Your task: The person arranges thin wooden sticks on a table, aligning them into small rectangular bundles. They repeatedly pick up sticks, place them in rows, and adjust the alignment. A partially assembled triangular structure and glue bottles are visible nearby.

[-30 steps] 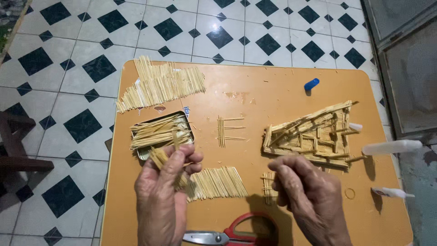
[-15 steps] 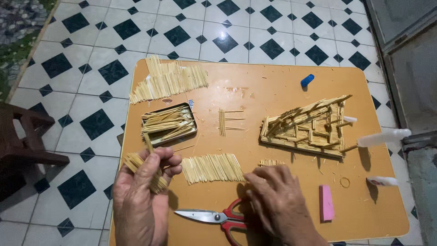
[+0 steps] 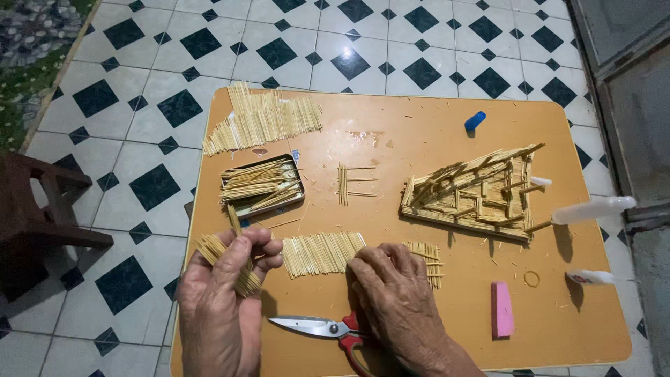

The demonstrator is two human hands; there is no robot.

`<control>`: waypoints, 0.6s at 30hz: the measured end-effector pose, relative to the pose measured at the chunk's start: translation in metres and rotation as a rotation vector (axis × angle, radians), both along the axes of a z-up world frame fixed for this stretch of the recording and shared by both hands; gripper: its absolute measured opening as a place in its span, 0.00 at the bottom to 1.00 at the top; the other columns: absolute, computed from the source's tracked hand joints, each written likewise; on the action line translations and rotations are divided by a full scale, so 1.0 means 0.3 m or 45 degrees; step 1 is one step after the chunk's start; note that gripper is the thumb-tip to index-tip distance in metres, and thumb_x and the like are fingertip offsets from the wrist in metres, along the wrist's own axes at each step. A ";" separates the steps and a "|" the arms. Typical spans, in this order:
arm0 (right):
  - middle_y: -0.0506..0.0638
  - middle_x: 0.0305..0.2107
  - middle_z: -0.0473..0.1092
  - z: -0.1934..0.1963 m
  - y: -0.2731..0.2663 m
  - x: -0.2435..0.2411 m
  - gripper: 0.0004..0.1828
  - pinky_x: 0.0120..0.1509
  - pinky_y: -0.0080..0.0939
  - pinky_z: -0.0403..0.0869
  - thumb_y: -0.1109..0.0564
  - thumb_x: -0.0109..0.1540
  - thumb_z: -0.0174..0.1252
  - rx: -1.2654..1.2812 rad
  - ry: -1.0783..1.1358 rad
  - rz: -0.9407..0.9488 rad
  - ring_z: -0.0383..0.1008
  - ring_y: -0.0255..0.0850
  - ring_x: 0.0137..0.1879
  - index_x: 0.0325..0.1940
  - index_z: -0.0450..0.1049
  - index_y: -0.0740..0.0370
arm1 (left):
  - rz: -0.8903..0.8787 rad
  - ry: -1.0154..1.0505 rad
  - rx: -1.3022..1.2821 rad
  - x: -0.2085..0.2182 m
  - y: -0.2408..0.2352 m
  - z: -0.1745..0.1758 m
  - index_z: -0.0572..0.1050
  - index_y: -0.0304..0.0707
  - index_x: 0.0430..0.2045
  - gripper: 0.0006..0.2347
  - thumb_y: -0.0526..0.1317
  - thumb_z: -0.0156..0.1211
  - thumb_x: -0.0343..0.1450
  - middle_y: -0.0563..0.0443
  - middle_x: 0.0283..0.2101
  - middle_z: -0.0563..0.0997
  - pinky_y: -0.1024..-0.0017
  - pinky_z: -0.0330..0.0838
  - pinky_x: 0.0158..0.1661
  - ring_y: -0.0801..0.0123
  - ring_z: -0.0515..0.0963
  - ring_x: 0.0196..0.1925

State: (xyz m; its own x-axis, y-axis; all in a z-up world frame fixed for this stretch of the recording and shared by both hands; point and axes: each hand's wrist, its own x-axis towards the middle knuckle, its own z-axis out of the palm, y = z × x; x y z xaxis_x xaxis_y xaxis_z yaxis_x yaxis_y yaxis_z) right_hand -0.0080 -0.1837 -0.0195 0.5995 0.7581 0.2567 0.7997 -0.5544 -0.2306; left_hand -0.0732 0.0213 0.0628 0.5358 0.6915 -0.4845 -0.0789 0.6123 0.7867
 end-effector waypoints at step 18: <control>0.57 0.52 0.69 0.048 0.052 0.002 0.24 0.48 0.56 0.68 0.58 0.60 0.57 0.142 0.122 0.058 0.65 0.54 0.52 0.61 0.70 0.61 | 0.005 0.026 -0.053 0.010 -0.003 -0.016 0.77 0.20 0.43 0.08 0.30 0.57 0.74 0.32 0.41 0.81 0.61 0.77 0.44 0.49 0.82 0.41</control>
